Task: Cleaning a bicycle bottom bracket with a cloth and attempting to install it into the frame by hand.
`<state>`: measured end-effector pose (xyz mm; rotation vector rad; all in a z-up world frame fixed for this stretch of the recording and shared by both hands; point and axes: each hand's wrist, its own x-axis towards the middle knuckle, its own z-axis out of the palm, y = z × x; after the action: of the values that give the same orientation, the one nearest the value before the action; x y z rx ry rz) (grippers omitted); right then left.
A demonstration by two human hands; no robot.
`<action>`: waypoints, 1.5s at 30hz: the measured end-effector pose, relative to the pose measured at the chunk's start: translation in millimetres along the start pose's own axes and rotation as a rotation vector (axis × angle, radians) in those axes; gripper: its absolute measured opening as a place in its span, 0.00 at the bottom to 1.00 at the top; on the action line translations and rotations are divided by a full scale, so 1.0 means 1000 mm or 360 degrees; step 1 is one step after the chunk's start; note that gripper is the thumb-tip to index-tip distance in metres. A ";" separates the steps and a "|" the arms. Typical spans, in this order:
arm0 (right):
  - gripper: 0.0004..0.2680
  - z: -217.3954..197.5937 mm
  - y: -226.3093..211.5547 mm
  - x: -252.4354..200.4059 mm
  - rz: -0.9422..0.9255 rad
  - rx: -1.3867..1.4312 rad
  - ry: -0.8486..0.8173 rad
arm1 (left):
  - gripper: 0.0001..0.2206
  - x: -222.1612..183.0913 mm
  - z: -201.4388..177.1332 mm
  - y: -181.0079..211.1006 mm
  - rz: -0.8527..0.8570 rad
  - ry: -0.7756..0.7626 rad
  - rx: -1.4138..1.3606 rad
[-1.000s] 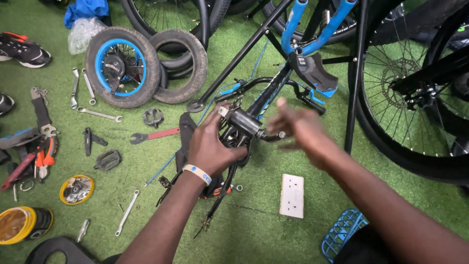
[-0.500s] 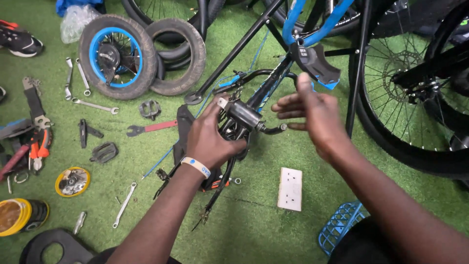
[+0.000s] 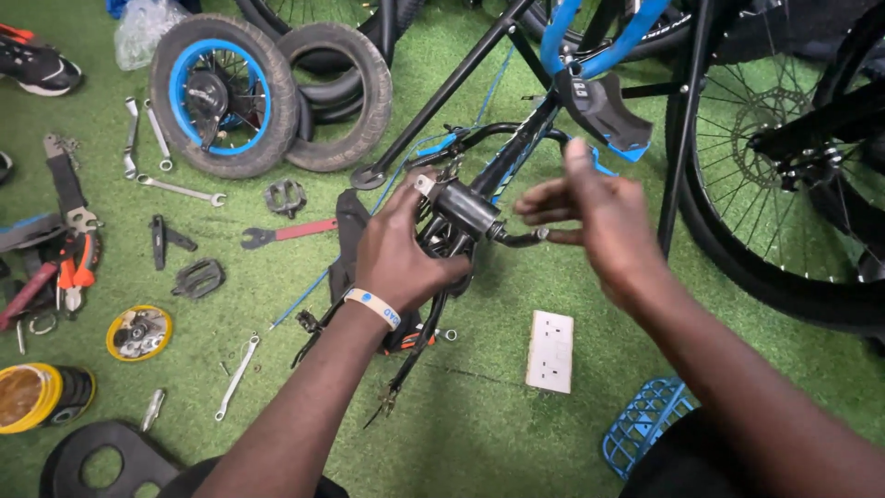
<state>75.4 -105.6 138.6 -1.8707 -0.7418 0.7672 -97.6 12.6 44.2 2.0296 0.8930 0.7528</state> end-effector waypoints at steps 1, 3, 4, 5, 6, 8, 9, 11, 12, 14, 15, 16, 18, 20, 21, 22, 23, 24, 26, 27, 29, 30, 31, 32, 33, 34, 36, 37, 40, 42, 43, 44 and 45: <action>0.28 0.005 0.000 0.000 0.0001 -0.0003 -0.0009 | 0.39 -0.001 -0.002 0.002 -0.0008 0.0005 0.0000; 0.30 0.010 0.001 -0.001 0.0290 -0.0135 -0.0236 | 0.39 0.002 -0.003 0.008 -0.0009 -0.0010 -0.0015; 0.30 0.011 0.004 -0.001 0.0292 -0.0134 -0.0232 | 0.39 0.002 -0.003 0.010 -0.0008 -0.0014 -0.0016; 0.31 0.012 0.007 -0.001 0.0272 -0.0086 -0.0257 | 0.39 0.003 -0.003 0.010 -0.0017 -0.0019 0.0013; 0.32 0.016 0.009 0.001 0.0253 -0.0040 -0.0295 | 0.40 0.004 -0.006 0.010 -0.0037 -0.0018 0.0045; 0.30 0.006 0.001 -0.002 0.0132 0.0005 -0.0157 | 0.40 0.003 -0.006 0.013 -0.0032 -0.0013 0.0035; 0.28 0.001 -0.002 -0.004 0.0009 0.0051 -0.0010 | 0.39 0.002 -0.006 0.015 -0.0020 -0.0011 0.0023; 0.30 0.009 0.000 -0.003 0.0138 -0.0068 -0.0116 | 0.40 0.002 -0.003 0.007 -0.0040 -0.0027 0.0036; 0.32 0.012 0.000 -0.003 0.0262 -0.0184 -0.0220 | 0.40 0.004 -0.002 0.004 -0.0055 -0.0040 0.0050; 0.31 0.011 0.005 -0.003 0.0169 -0.0178 -0.0200 | 0.40 0.005 -0.001 0.005 -0.0046 -0.0036 0.0049; 0.30 0.013 0.008 -0.003 0.0075 -0.0172 -0.0190 | 0.40 0.005 -0.002 0.005 -0.0046 -0.0027 0.0053; 0.30 0.012 0.003 -0.006 0.0071 -0.0170 -0.0198 | 0.40 0.005 -0.002 0.003 -0.0049 -0.0021 0.0059; 0.29 0.006 -0.005 -0.012 -0.0048 -0.0052 -0.0020 | 0.41 0.005 0.000 0.002 -0.0045 -0.0037 0.0064; 0.30 0.012 0.008 0.000 0.0020 -0.0171 -0.0093 | 0.40 0.004 0.000 0.001 -0.0036 -0.0037 0.0054; 0.31 0.013 0.014 0.006 0.0086 -0.0285 -0.0165 | 0.40 0.005 0.000 0.001 -0.0023 -0.0034 0.0047; 0.31 0.012 0.011 0.002 0.0084 -0.0285 -0.0162 | 0.40 0.004 0.001 0.002 -0.0019 -0.0034 0.0047; 0.30 0.012 0.007 -0.002 0.0106 -0.0266 -0.0178 | 0.40 0.004 0.001 0.002 -0.0034 -0.0030 0.0048; 0.30 0.014 0.003 -0.005 0.0126 -0.0246 -0.0200 | 0.40 0.005 0.000 0.001 -0.0052 -0.0021 0.0052; 0.30 0.010 -0.007 -0.013 0.0085 -0.0152 -0.0124 | 0.40 0.006 0.000 -0.002 -0.0037 -0.0017 0.0042; 0.30 0.007 -0.011 -0.019 0.0050 -0.0058 -0.0043 | 0.41 0.005 0.002 -0.003 -0.0021 -0.0020 0.0028; 0.31 0.012 -0.007 -0.013 0.0152 -0.0137 -0.0108 | 0.40 0.003 0.002 -0.001 -0.0031 -0.0031 0.0026; 0.33 0.016 -0.006 -0.009 0.0232 -0.0212 -0.0188 | 0.40 0.004 0.000 0.000 -0.0039 -0.0018 0.0036; 0.33 0.016 -0.007 -0.011 0.0228 -0.0209 -0.0182 | 0.40 0.004 0.000 0.003 -0.0032 -0.0019 0.0036; 0.33 0.017 -0.009 -0.013 0.0208 -0.0231 -0.0214 | 0.41 0.004 -0.001 0.004 -0.0049 -0.0029 0.0052; 0.33 0.018 -0.010 -0.014 0.0189 -0.0252 -0.0246 | 0.42 0.005 -0.003 0.005 -0.0066 -0.0039 0.0068; 0.33 0.015 -0.013 -0.018 0.0181 -0.0251 -0.0253 | 0.42 0.005 -0.003 0.006 -0.0066 -0.0030 0.0072; 0.29 0.009 -0.015 -0.027 -0.0121 -0.0249 -0.0092 | 0.39 0.004 -0.002 0.009 0.0018 -0.0006 0.0030; 0.29 0.012 -0.011 -0.021 -0.0115 -0.0250 -0.0095 | 0.39 0.003 -0.002 0.006 0.0012 -0.0010 0.0029; 0.34 0.016 -0.009 -0.015 0.0015 -0.0417 -0.0230 | 0.40 0.004 -0.001 0.005 0.0022 -0.0013 0.0055; 0.37 0.021 -0.023 -0.025 0.0158 -0.0367 -0.0343 | 0.40 0.003 -0.004 0.006 -0.0003 -0.0027 0.0023; 0.37 0.017 -0.021 -0.025 0.0153 -0.0369 -0.0348 | 0.40 0.005 -0.004 0.004 -0.0004 -0.0020 0.0024; 0.35 0.012 -0.019 -0.025 -0.0014 -0.0395 -0.0277 | 0.40 0.005 -0.002 0.003 0.0005 -0.0022 0.0046; 0.33 0.007 -0.015 -0.026 -0.0181 -0.0420 -0.0205 | 0.40 0.005 0.000 0.001 0.0014 -0.0025 0.0068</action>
<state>51.9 -115.9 155.3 -2.0055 -1.0654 0.7510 -93.8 16.2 46.4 2.0755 0.8985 0.7275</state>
